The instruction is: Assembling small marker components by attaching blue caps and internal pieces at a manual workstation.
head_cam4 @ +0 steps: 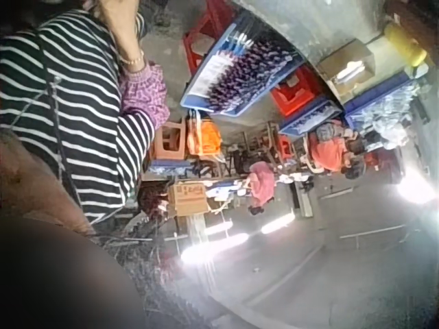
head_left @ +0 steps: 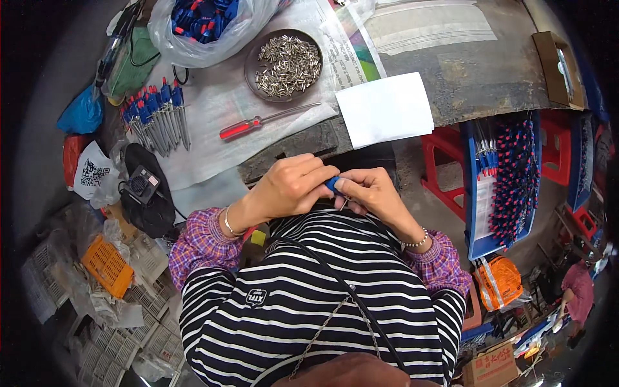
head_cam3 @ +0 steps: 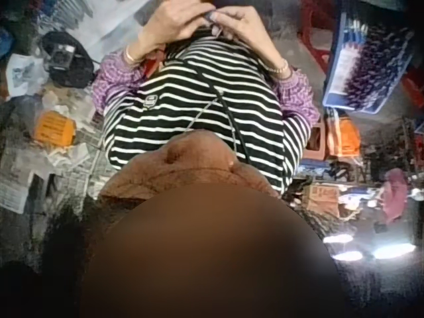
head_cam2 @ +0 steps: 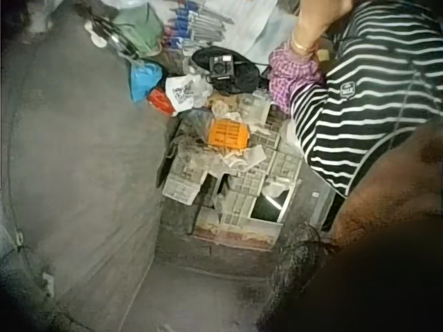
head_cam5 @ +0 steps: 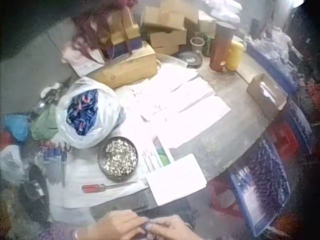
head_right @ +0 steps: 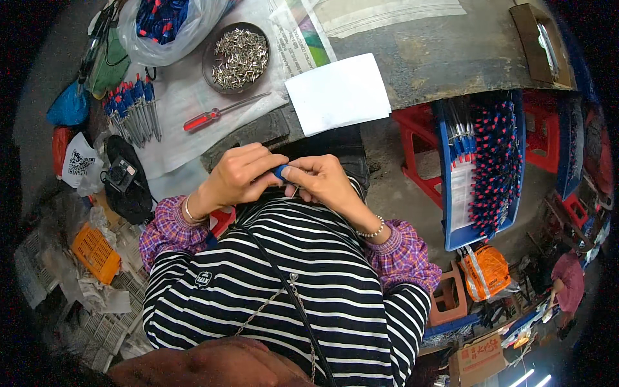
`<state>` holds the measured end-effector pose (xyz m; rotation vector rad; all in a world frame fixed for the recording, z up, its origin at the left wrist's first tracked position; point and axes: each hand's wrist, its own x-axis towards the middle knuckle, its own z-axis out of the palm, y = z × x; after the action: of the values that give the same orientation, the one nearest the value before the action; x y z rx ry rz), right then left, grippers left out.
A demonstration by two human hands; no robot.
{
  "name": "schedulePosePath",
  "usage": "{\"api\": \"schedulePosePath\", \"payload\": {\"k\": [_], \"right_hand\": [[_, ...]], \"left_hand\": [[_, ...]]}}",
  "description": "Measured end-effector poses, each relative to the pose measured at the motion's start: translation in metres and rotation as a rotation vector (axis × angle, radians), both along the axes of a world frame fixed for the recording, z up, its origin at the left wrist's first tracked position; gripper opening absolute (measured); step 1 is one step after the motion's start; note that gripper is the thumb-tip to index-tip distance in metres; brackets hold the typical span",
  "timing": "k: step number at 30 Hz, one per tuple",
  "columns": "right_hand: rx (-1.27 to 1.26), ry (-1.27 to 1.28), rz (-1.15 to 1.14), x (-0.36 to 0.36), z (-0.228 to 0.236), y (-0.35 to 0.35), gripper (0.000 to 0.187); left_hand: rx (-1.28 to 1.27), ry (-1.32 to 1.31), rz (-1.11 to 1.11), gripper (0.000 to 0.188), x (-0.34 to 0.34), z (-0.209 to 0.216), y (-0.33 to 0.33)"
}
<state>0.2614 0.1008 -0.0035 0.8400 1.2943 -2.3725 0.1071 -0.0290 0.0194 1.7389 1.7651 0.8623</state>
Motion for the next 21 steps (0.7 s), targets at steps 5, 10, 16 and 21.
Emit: {"api": "schedulePosePath", "payload": {"k": [5,10,16,21], "right_hand": [[-0.123,0.014,0.066,0.004,-0.009,-0.003,0.020],[0.263,0.193,0.091,0.006,-0.009,-0.012,0.021],[-0.107,-0.022,-0.008,0.003,-0.005,-0.010,0.025],[-0.176,-0.014,0.055,0.003,-0.017,-0.007,0.022]], "left_hand": [[-0.054,-0.212,-0.182,0.031,-0.010,-0.005,0.001],[-0.052,-0.293,-0.241,0.032,-0.014,-0.007,-0.001],[-0.079,-0.254,-0.143,0.031,-0.013,-0.008,-0.001],[-0.079,-0.286,-0.099,0.031,-0.013,-0.013,-0.005]]}}
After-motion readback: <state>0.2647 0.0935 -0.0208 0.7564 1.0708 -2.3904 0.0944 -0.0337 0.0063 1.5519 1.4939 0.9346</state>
